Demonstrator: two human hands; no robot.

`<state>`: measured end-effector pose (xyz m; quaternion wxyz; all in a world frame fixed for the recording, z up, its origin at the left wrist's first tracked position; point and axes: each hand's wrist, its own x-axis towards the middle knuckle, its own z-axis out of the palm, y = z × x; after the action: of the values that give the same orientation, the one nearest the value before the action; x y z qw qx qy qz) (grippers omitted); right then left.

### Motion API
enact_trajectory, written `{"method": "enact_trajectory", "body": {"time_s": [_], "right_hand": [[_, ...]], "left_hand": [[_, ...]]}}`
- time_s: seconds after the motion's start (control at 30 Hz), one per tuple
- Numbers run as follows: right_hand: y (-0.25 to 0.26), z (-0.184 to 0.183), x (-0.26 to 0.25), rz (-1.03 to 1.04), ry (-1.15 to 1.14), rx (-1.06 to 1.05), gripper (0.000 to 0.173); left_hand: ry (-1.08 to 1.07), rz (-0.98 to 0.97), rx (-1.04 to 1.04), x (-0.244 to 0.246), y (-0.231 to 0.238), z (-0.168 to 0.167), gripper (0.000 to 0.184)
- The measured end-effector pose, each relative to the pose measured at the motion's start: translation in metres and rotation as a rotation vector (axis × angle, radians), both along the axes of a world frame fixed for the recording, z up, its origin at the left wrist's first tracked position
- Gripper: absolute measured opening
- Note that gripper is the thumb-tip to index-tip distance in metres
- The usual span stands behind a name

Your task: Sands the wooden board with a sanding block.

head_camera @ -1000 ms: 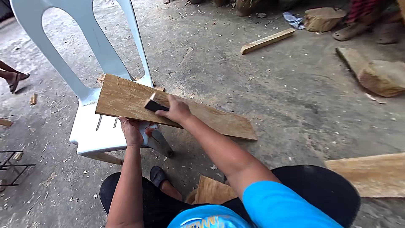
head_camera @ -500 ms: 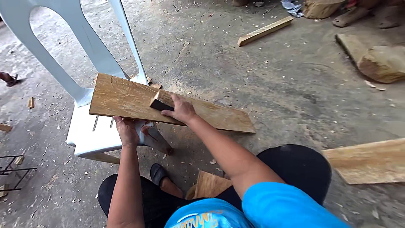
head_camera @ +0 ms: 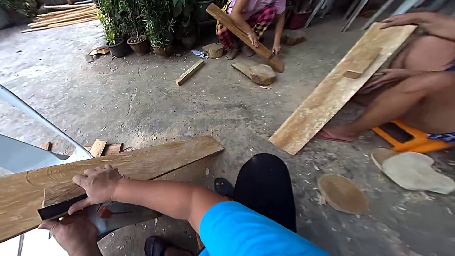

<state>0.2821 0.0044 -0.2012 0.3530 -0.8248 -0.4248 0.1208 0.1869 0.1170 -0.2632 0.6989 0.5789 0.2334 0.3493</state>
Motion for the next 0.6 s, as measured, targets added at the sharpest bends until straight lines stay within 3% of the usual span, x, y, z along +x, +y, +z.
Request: {"method": "enact_trajectory", "body": {"time_s": [0.1, 0.23, 0.47, 0.6], "right_hand": [[-0.005, 0.004, -0.003, 0.022, 0.001, 0.012, 0.078], [-0.052, -0.041, 0.006, -0.163, 0.003, 0.070, 0.065], [-0.193, -0.164, 0.042, -0.598, 0.217, -0.208, 0.085], [-0.214, -0.181, 0.054, -0.717, 0.355, -0.336, 0.088]], "left_hand": [[-0.008, 0.009, 0.000, 0.000, 0.001, 0.001, 0.074], [-0.020, 0.016, 0.014, 0.002, 0.000, 0.002, 0.073], [-0.005, 0.046, 0.028, 0.004, -0.004, 0.006, 0.069], [-0.015, 0.043, 0.017, 0.004, -0.003, 0.007, 0.069]]}}
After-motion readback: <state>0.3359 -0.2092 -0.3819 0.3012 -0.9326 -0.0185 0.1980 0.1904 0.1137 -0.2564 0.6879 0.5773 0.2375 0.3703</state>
